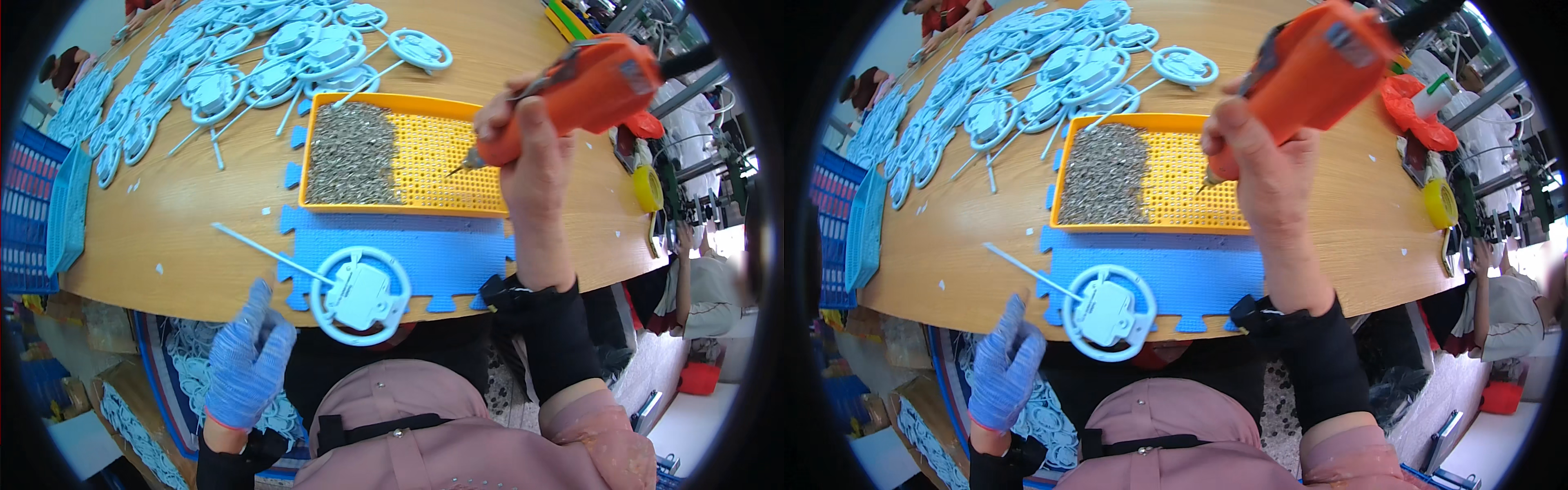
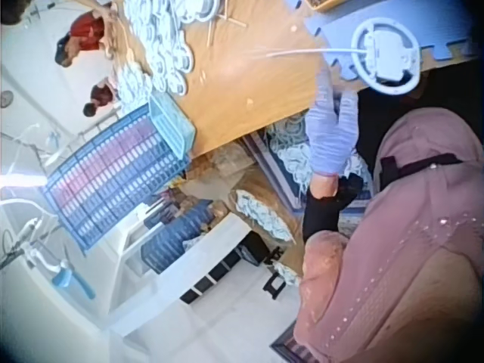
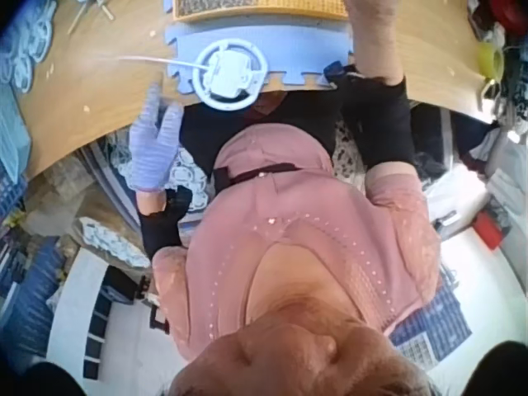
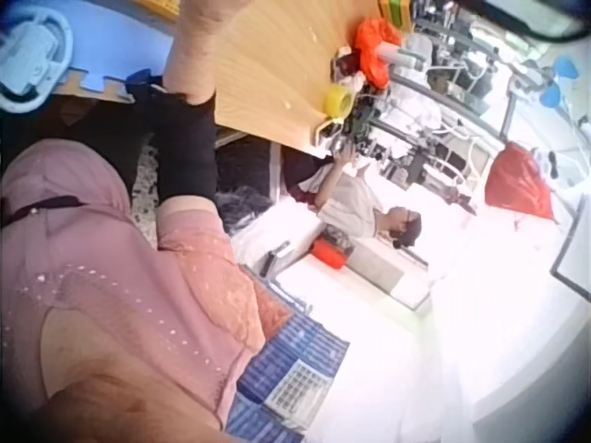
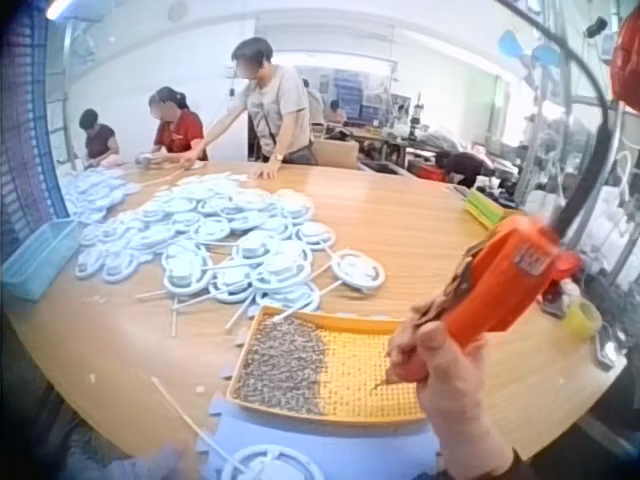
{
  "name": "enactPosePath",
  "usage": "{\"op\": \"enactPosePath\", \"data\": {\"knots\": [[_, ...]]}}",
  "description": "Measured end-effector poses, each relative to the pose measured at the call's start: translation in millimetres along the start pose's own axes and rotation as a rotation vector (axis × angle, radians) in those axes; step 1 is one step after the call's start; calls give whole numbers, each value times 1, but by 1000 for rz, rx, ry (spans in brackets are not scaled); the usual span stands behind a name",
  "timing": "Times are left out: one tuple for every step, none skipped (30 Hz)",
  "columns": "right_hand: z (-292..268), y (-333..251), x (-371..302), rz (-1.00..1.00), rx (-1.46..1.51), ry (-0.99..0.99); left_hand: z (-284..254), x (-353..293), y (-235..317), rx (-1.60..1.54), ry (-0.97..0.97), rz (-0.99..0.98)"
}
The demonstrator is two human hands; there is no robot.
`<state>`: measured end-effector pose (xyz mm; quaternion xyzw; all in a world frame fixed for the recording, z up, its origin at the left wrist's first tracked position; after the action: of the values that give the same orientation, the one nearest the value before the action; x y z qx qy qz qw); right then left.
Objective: Using a powered screwdriver to fasten screws into blue circular plastic fan-like components on a workshop table.
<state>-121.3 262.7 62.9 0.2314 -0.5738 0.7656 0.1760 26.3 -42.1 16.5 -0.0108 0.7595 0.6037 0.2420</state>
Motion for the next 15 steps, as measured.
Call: {"op": "enactPosePath", "data": {"knots": [[6,-7,0,-43,36,13,-4,-1,7,345,144,155],[15,-18,1,-38,49,12,-6,0,17,692,281,308],[25,-33,0,-42,2,-54,0,7,35,853,276,554],[37,-37,-4,-42,-33,-128,5,12,45,926,164,571],[50,-41,-12,-37,-25,-137,12,18,54,992,50,596],[66,-42,-23,21,-32,-221,21,30,52,1065,-19,633],[83,-48,-32,70,-28,-310,29,38,50,1056,10,655],[95,-53,-37,86,-68,-342,34,45,46,1046,39,678],[99,-55,-47,114,-60,-341,36,51,43,1038,39,686],[102,-54,-54,144,-51,-342,37,57,41,993,75,674],[104,-53,-57,146,-59,-346,37,59,39,947,111,660],[104,-52,-60,166,-45,-324,39,60,39,937,108,667],[103,-50,-62,186,-30,-303,41,60,38,929,146,669],[103,-48,-63,189,-37,-305,42,59,37,921,185,670],[104,-47,-62,169,-45,-291,41,59,38,914,185,673]]}}
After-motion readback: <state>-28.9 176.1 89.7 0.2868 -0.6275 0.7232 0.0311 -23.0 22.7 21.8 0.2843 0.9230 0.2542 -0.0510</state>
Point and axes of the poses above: each hand's wrist, its own x-axis towards the middle knuckle, its own z-axis out of the palm, y = z × x, the point moved 2 cm from there along x, towards the middle knuckle, and after that the axes turned 8 degrees about -y, right-handed, at the moved point
